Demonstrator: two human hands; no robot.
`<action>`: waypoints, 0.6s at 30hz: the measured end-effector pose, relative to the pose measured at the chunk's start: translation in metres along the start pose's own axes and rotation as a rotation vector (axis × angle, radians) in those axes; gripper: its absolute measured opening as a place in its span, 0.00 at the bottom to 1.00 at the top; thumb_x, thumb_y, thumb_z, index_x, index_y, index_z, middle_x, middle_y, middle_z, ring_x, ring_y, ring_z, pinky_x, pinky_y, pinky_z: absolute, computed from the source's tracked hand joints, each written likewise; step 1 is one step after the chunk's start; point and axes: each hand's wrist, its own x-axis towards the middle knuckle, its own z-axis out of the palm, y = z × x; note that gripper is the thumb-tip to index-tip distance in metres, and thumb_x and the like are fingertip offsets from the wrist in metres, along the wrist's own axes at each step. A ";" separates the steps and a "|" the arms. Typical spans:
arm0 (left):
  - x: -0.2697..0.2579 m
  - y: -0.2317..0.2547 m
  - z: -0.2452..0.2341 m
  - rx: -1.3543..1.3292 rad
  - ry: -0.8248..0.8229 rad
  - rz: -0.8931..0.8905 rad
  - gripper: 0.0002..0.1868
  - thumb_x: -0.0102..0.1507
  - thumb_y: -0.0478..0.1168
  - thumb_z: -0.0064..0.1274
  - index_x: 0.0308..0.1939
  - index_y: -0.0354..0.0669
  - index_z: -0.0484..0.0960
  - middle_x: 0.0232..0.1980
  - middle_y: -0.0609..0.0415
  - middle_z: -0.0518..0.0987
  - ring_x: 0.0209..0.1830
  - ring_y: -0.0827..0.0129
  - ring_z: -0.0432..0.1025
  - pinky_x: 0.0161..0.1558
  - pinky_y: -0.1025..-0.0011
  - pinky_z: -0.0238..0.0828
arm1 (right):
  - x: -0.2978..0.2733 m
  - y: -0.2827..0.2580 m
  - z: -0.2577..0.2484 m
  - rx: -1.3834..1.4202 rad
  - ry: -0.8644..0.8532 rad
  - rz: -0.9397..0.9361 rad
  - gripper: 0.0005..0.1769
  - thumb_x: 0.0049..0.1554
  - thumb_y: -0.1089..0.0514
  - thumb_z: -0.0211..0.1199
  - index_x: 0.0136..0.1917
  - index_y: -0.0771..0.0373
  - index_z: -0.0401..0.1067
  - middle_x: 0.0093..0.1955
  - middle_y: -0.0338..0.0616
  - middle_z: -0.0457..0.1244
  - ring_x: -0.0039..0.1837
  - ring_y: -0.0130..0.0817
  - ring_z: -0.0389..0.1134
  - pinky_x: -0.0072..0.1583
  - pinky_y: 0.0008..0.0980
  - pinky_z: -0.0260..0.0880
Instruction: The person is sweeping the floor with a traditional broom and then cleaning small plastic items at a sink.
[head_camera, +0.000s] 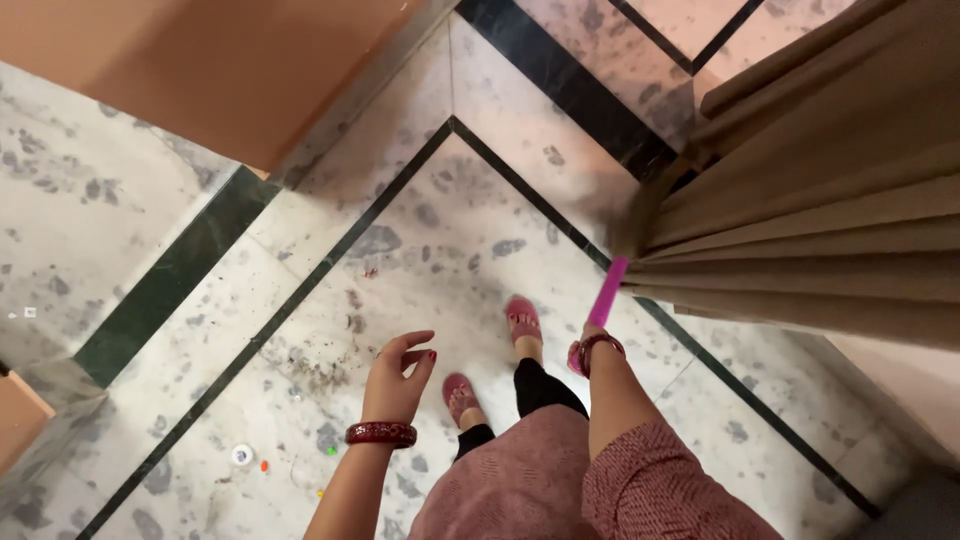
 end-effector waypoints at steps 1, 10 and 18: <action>0.007 0.006 0.002 -0.001 0.000 -0.005 0.17 0.62 0.34 0.56 0.55 0.41 0.82 0.53 0.52 0.84 0.50 0.69 0.81 0.50 0.70 0.76 | -0.002 -0.007 0.006 -0.002 0.004 0.002 0.16 0.60 0.44 0.62 0.47 0.56 0.63 0.31 0.38 0.55 0.27 0.28 0.55 0.29 0.26 0.59; 0.079 0.036 0.036 -0.107 0.099 -0.046 0.17 0.61 0.34 0.55 0.55 0.42 0.82 0.55 0.53 0.84 0.50 0.70 0.81 0.51 0.70 0.77 | 0.137 -0.016 0.059 -1.304 -0.127 -0.307 0.37 0.62 0.31 0.49 0.52 0.69 0.75 0.44 0.62 0.69 0.37 0.49 0.69 0.45 0.48 0.72; 0.096 0.043 0.025 -0.097 0.139 -0.045 0.17 0.61 0.34 0.57 0.55 0.43 0.82 0.56 0.54 0.84 0.49 0.70 0.81 0.54 0.71 0.75 | -0.018 0.008 0.079 -1.835 -0.013 -0.720 0.36 0.61 0.32 0.50 0.66 0.61 0.72 0.61 0.60 0.68 0.63 0.55 0.70 0.64 0.51 0.70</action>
